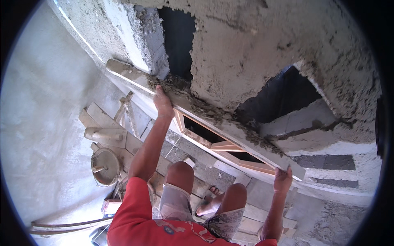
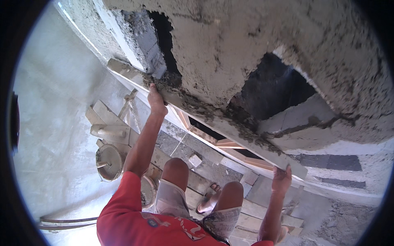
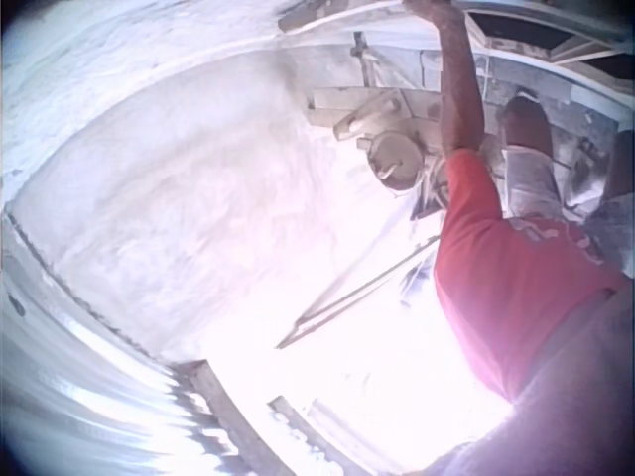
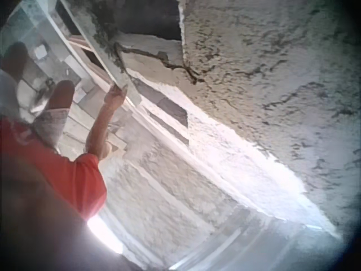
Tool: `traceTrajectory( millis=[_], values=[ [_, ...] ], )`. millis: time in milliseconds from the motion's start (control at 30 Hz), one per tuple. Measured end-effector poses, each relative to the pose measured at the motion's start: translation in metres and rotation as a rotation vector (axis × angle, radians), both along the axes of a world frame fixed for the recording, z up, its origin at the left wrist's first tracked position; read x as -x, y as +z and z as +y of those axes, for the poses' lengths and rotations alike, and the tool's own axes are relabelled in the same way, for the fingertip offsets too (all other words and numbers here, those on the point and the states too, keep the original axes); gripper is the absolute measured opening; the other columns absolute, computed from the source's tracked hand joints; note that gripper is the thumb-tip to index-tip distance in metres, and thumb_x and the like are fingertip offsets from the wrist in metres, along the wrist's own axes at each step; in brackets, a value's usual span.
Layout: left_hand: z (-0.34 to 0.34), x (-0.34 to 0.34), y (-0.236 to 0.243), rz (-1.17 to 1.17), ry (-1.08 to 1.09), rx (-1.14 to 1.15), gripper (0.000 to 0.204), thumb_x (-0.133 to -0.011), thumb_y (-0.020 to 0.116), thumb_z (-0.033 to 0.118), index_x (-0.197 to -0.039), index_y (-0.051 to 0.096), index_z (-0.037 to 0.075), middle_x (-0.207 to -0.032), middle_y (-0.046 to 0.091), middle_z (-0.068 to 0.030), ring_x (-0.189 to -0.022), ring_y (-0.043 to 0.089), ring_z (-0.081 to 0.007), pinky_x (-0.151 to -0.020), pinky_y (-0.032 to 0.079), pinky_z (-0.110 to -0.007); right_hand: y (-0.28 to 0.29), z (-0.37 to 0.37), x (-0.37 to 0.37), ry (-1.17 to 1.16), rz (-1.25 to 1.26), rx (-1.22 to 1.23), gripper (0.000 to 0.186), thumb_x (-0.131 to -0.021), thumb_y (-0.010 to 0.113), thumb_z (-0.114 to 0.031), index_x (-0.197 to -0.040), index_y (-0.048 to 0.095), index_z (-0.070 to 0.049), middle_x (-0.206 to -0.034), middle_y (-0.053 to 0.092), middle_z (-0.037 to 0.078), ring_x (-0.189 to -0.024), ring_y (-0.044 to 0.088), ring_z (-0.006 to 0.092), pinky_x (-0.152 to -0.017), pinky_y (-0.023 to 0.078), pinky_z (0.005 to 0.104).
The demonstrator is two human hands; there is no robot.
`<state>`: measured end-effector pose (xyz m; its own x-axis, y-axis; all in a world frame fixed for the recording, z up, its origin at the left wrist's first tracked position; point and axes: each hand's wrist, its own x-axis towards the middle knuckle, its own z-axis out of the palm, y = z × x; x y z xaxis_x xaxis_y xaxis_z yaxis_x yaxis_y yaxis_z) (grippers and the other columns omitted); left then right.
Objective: The person applies mortar from a bucket to an unfinished wall using a trowel and then smooths the surface with a long straight-edge tool.
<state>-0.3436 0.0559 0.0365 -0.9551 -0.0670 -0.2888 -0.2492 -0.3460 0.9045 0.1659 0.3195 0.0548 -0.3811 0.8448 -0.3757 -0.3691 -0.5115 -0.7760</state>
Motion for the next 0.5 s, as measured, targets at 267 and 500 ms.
traceTrajectory(
  millis=[267,500],
  values=[
    [0.016,-0.007,0.039,-0.117,-0.013,0.037,0.064,-0.093,0.045,0.052,-0.105,0.053,-0.01,-0.094,0.059,-0.0157,-0.083,0.055,-0.0208,-0.075,0.047,-0.034,0.08,-0.004,-0.003,-0.06,-0.027,0.078,0.037,-0.095,0.05,-0.026,-0.125,0.048,-0.004,-0.122,0.054,0.015,-0.113,0.054,0.0268,-0.095,0.049,0.0409],
    [-0.03,0.066,0.027,-0.251,0.075,0.039,0.057,-0.091,0.046,0.054,-0.105,0.059,0.0,-0.091,0.061,-0.0093,-0.071,0.059,-0.0202,-0.057,0.049,-0.037,0.074,-0.046,0.075,0.005,0.002,0.192,0.029,-0.092,0.056,-0.021,-0.113,0.053,-0.001,-0.109,0.061,0.015,-0.103,0.058,0.0292,-0.09,0.051,0.0427]
  ],
)
